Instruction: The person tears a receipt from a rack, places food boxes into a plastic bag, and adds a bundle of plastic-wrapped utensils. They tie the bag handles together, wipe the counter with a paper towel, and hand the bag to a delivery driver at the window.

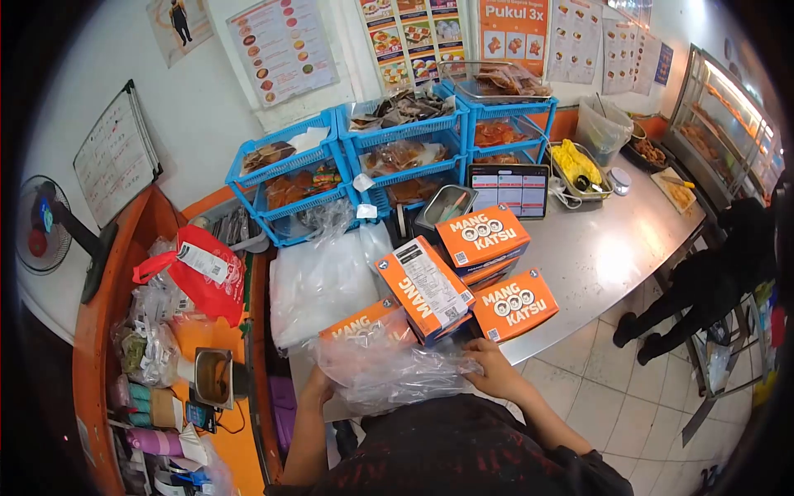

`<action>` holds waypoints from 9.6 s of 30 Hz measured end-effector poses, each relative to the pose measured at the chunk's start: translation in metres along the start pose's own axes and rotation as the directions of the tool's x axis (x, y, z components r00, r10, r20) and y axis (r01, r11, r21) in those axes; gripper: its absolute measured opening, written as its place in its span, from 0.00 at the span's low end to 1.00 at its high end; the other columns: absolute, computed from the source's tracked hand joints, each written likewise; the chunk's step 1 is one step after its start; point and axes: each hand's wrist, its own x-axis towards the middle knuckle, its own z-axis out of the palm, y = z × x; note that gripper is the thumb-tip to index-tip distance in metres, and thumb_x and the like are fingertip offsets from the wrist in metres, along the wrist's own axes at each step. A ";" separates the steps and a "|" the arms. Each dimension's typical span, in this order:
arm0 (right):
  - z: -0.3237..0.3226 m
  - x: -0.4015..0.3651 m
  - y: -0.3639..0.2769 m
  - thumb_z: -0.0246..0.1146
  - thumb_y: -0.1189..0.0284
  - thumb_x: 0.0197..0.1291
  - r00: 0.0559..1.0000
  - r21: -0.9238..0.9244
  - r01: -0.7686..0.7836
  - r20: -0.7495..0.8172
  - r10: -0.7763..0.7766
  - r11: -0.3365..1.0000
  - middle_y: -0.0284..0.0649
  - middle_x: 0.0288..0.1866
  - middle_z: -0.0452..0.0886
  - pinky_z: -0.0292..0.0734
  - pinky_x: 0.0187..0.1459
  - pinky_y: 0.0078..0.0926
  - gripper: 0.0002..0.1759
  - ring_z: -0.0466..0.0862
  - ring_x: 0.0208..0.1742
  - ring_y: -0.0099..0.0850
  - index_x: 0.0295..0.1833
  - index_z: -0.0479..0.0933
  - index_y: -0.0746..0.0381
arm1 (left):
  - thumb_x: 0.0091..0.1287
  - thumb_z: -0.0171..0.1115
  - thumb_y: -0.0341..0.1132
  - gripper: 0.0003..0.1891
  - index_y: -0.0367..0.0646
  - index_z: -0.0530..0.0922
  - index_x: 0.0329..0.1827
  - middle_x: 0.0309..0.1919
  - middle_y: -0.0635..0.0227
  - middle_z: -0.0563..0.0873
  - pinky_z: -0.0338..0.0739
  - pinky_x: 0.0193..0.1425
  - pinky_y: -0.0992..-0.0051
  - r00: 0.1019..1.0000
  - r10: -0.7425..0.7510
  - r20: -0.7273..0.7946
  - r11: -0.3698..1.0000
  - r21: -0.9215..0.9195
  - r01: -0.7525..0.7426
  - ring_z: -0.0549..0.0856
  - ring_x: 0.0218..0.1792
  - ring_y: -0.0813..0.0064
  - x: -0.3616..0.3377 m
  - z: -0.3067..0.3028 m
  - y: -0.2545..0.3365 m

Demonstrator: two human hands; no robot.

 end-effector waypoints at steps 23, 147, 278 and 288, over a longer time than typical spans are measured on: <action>-0.085 0.020 0.003 0.54 0.78 0.54 0.916 0.921 -0.233 0.100 0.389 0.311 0.39 0.29 0.79 0.67 0.18 0.15 0.10 0.72 0.19 0.20 0.43 0.73 0.64 | 0.60 0.54 0.33 0.21 0.38 0.70 0.58 0.49 0.64 0.79 0.75 0.44 0.73 1.000 -0.019 0.010 0.975 0.221 0.016 0.78 0.45 0.80 -0.028 -0.029 0.068; 0.041 0.022 -0.117 0.65 0.55 0.46 0.830 0.984 0.146 -0.178 0.529 0.102 0.50 0.61 0.69 0.71 0.59 0.41 0.45 0.74 0.59 0.42 0.66 0.57 0.67 | 0.54 0.61 0.34 0.21 0.41 0.74 0.53 0.53 0.56 0.76 0.58 0.64 0.55 0.833 0.185 0.521 0.059 0.840 -0.539 0.71 0.57 0.53 0.012 0.052 0.000; -0.155 0.035 0.081 0.76 0.43 0.19 0.766 -0.874 -0.303 0.014 0.643 0.380 0.58 0.74 0.38 0.41 0.68 0.57 0.79 0.35 0.74 0.54 0.73 0.34 0.63 | 0.49 0.65 0.34 0.09 0.47 0.83 0.35 0.59 0.54 0.72 0.53 0.67 0.52 0.790 0.589 0.171 0.026 0.973 -0.229 0.64 0.64 0.49 -0.039 0.040 0.054; -0.141 0.000 -0.047 0.75 0.68 0.14 0.887 -0.569 -0.350 0.052 0.458 0.744 0.51 0.51 0.71 0.65 0.59 0.36 0.59 0.69 0.57 0.48 0.64 0.61 0.67 | 0.44 0.71 0.39 0.16 0.50 0.85 0.39 0.68 0.47 0.57 0.52 0.70 0.53 0.912 0.393 0.113 0.352 0.899 -0.263 0.54 0.69 0.47 -0.021 -0.038 0.010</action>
